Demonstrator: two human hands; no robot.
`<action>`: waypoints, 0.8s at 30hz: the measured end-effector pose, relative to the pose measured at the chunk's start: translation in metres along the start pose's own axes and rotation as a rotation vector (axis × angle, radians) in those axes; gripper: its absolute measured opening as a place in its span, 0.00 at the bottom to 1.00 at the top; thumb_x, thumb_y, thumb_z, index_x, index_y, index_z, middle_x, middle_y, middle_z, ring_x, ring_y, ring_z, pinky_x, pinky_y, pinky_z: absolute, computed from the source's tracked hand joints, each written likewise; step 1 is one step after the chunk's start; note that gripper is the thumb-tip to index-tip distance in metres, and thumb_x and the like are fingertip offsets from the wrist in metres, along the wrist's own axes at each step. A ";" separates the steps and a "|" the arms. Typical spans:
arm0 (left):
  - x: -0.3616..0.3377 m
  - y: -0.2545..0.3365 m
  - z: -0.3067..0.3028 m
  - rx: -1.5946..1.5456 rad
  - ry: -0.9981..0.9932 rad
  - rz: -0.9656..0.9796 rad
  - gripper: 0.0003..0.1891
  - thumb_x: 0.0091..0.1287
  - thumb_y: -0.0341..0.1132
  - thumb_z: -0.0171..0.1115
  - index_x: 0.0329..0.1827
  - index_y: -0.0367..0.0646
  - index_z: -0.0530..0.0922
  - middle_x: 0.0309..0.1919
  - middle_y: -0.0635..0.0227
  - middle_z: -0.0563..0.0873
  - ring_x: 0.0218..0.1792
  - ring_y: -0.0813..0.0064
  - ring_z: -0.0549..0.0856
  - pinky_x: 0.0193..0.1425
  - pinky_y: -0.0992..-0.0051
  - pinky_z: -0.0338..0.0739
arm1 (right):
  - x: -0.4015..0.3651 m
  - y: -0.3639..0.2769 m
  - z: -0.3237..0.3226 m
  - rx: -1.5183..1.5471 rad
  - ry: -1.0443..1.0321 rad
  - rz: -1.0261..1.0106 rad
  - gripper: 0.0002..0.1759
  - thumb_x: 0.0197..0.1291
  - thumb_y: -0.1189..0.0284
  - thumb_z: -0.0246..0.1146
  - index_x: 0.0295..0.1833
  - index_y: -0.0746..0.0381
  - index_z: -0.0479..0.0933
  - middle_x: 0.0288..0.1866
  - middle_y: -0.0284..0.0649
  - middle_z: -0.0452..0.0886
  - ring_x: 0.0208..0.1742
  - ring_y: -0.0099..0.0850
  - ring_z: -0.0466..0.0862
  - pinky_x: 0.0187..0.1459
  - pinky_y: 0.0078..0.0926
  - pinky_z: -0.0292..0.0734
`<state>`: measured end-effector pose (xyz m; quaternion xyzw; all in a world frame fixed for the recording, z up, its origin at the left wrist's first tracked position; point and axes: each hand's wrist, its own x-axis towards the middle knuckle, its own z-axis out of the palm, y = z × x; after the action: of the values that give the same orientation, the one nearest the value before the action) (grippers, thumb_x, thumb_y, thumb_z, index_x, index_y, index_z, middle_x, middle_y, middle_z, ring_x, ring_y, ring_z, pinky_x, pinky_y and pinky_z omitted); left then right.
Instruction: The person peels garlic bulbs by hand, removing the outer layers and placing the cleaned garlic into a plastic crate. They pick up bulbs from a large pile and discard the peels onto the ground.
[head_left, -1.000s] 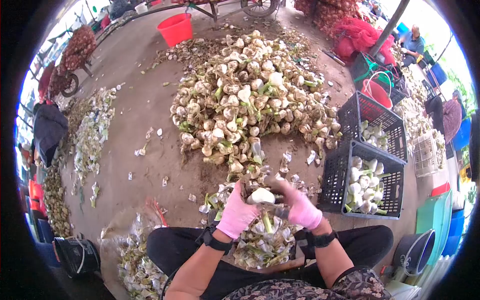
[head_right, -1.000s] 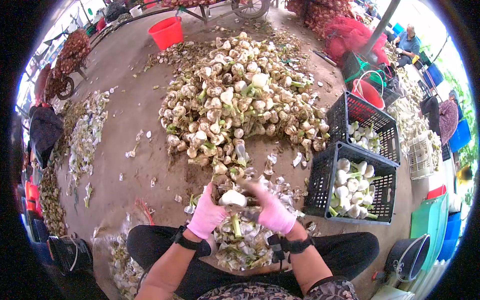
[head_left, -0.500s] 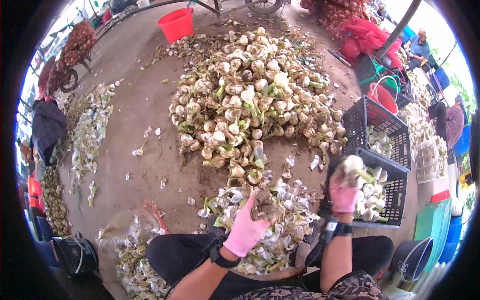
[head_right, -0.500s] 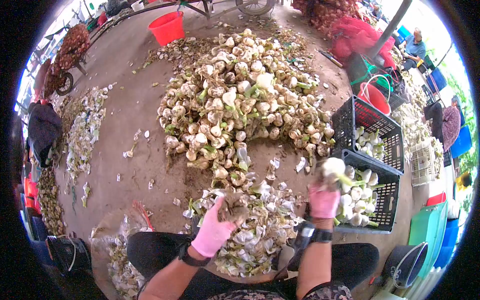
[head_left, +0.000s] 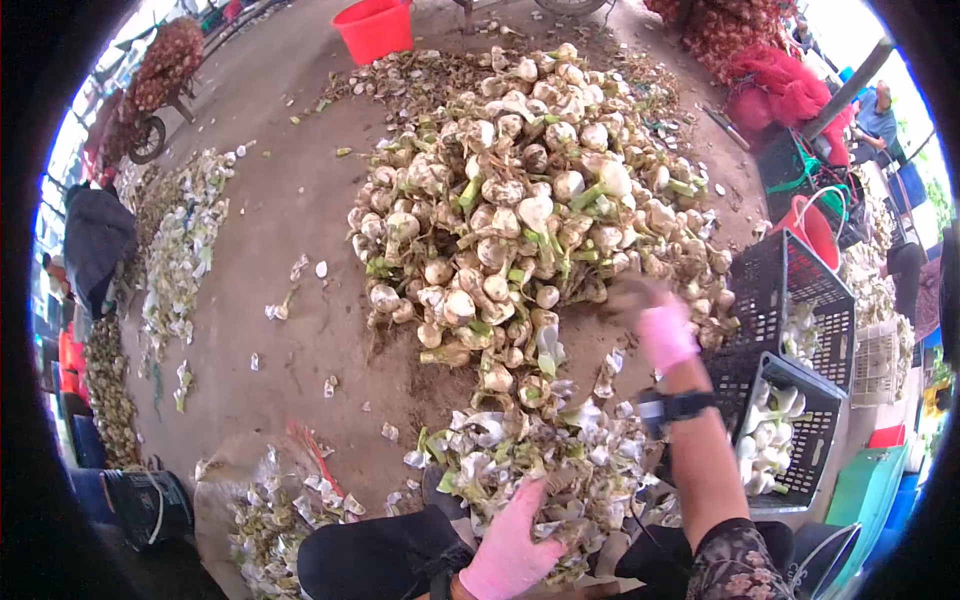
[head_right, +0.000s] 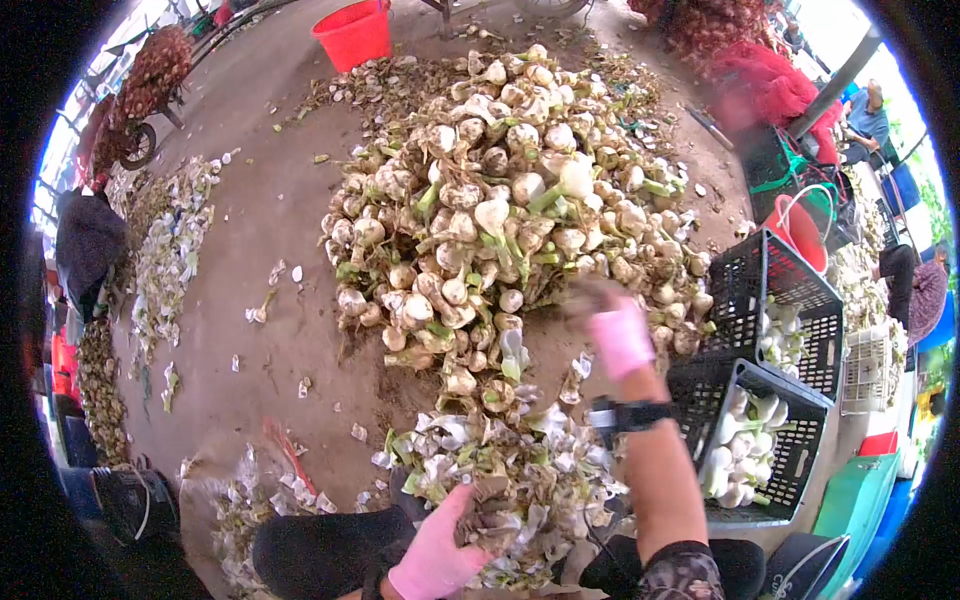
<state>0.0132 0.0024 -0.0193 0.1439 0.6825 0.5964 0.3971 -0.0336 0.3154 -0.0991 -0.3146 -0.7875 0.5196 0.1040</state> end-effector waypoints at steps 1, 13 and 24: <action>0.001 0.004 -0.001 0.000 0.006 -0.038 0.25 0.58 0.33 0.65 0.59 0.35 0.71 0.50 0.54 0.78 0.47 0.62 0.81 0.49 0.68 0.76 | 0.016 0.014 0.045 0.225 -0.138 0.104 0.24 0.57 0.81 0.61 0.62 0.62 0.74 0.55 0.41 0.81 0.50 0.28 0.82 0.55 0.24 0.76; -0.015 -0.006 -0.016 0.196 -0.032 -0.060 0.32 0.52 0.31 0.66 0.64 0.38 0.69 0.61 0.47 0.74 0.62 0.57 0.75 0.65 0.65 0.68 | 0.039 0.046 0.156 -0.246 0.235 -0.105 0.14 0.43 0.76 0.64 0.39 0.66 0.79 0.33 0.53 0.82 0.37 0.47 0.82 0.42 0.35 0.75; 0.001 0.000 -0.020 0.391 0.166 0.258 0.36 0.49 0.25 0.63 0.66 0.35 0.64 0.63 0.43 0.68 0.63 0.46 0.70 0.67 0.63 0.66 | -0.108 0.004 0.062 0.685 -0.039 0.179 0.16 0.57 0.81 0.64 0.52 0.65 0.77 0.43 0.36 0.84 0.43 0.24 0.81 0.48 0.21 0.75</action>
<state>-0.0020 -0.0111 -0.0199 0.2547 0.7912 0.5085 0.2247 0.0215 0.2045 -0.1126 -0.3193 -0.5387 0.7666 0.1424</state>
